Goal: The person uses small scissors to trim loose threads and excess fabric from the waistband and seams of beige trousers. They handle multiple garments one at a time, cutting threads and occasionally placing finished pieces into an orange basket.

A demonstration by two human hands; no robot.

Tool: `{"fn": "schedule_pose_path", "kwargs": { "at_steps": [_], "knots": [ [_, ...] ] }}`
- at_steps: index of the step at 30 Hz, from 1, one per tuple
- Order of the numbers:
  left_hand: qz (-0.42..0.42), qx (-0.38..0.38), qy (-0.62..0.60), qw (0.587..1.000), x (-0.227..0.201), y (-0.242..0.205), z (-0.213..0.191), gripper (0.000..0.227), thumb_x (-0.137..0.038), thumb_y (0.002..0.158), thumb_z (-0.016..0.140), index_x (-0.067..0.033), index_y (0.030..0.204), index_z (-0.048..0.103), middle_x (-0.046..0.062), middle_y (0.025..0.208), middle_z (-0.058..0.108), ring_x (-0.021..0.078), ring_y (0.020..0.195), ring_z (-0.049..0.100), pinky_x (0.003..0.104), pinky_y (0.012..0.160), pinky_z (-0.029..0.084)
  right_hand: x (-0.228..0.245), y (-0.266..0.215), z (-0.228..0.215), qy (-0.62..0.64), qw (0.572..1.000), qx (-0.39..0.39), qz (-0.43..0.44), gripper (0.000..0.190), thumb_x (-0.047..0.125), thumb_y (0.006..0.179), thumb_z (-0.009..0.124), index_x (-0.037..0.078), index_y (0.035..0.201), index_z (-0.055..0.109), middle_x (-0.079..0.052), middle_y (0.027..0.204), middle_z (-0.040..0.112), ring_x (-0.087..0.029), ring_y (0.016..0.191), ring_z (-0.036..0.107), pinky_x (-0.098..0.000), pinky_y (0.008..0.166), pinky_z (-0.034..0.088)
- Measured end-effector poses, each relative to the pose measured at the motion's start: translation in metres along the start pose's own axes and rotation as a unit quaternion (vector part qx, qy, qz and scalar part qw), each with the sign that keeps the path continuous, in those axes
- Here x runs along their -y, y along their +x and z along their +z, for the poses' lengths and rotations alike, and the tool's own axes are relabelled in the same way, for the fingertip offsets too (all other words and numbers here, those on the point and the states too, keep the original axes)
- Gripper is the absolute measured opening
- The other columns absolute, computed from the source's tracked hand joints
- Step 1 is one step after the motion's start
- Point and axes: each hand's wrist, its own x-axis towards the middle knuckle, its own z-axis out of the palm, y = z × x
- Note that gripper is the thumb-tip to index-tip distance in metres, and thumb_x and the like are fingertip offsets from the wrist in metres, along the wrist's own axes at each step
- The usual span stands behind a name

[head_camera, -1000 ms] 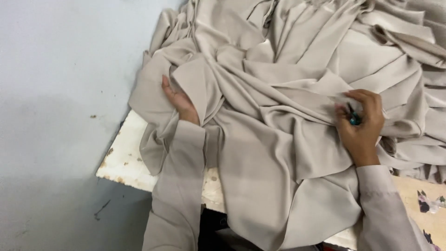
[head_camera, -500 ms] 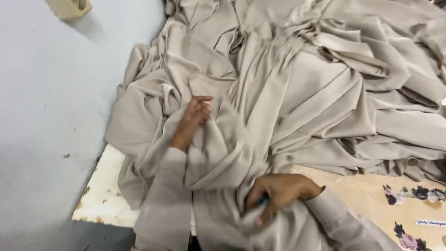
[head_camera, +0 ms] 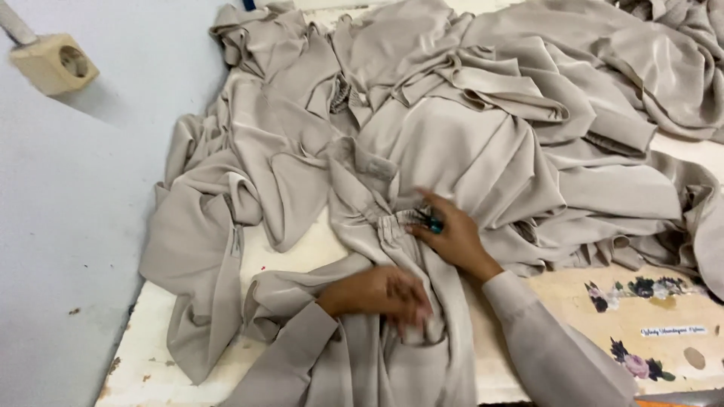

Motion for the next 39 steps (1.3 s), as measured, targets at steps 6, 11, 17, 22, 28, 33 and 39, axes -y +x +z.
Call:
{"fn": "schedule_pose_path", "kwargs": {
  "at_steps": [6,11,17,22,28,33,39],
  "knots": [
    [0.203,-0.478,0.431,0.738,0.011,0.000,-0.027,0.042,-0.028,0.078,0.060,-0.0129,0.113,0.044,0.006,0.103,0.052,0.0247,0.083,0.055,0.037,0.065,0.041,-0.003,-0.005,0.008,0.071,0.994,0.086,-0.008,0.041,0.017,0.064,0.073,0.019,0.104,0.061,-0.005,0.096,0.064,-0.023,0.096,0.057,-0.0351,0.082,0.041],
    [0.166,-0.489,0.387,0.764,0.032,0.005,-0.043,0.037,-0.044,0.068,0.068,-0.0144,0.087,0.056,0.002,0.093,0.056,0.0229,0.099,0.048,0.042,0.085,0.027,-0.005,-0.001,-0.002,0.269,0.958,0.098,-0.004,0.037,0.001,0.064,0.069,0.003,0.100,0.060,-0.001,0.084,0.059,-0.009,0.079,0.047,-0.0218,0.074,0.037],
    [0.310,-0.429,0.048,0.847,0.018,0.006,-0.024,0.028,-0.016,0.064,0.077,-0.0043,0.072,0.052,0.009,0.088,0.055,0.0208,0.090,0.050,0.035,0.082,0.030,-0.005,0.000,0.002,0.336,0.938,0.085,0.032,0.037,0.003,0.065,0.070,0.001,0.100,0.058,-0.002,0.063,0.054,-0.006,0.054,0.052,-0.0170,0.053,0.043],
    [0.322,-0.438,-0.101,0.833,0.023,0.016,-0.020,0.028,-0.005,0.065,0.074,-0.0041,0.076,0.048,0.002,0.072,0.050,0.0110,0.070,0.047,0.024,0.064,0.034,0.015,-0.007,0.005,0.308,0.950,0.040,0.027,0.039,0.002,0.063,0.072,0.003,0.100,0.058,-0.004,0.079,0.053,-0.010,0.069,0.050,-0.0200,0.062,0.044],
    [0.314,-0.475,-0.141,0.810,0.039,0.023,-0.031,0.028,-0.004,0.066,0.073,-0.0054,0.071,0.046,0.000,0.057,0.048,0.0078,0.059,0.046,0.020,0.055,0.033,0.018,-0.009,0.001,0.083,0.991,-0.051,-0.088,0.043,0.018,0.062,0.078,0.009,0.094,0.050,-0.005,0.084,0.050,-0.019,0.056,0.051,-0.0282,0.052,0.041],
    [0.316,-0.479,-0.150,0.805,0.041,0.023,-0.034,0.028,-0.004,0.066,0.074,-0.0057,0.070,0.046,0.000,0.056,0.048,0.0074,0.057,0.045,0.020,0.053,0.034,0.014,-0.007,0.000,-0.053,0.981,-0.076,-0.171,0.030,0.026,0.065,0.076,0.014,0.086,0.059,0.002,0.068,0.052,-0.018,0.050,0.047,-0.0280,0.048,0.038],
    [0.306,-0.484,-0.157,0.805,0.038,0.023,-0.032,0.027,-0.003,0.066,0.072,-0.0054,0.072,0.045,-0.001,0.054,0.048,0.0063,0.055,0.046,0.018,0.052,0.033,0.011,-0.009,-0.001,-0.082,0.985,-0.073,-0.135,0.028,0.031,0.063,0.074,0.022,0.086,0.062,0.000,0.061,0.058,-0.026,0.056,0.052,-0.0333,0.055,0.043]
  ]
}}
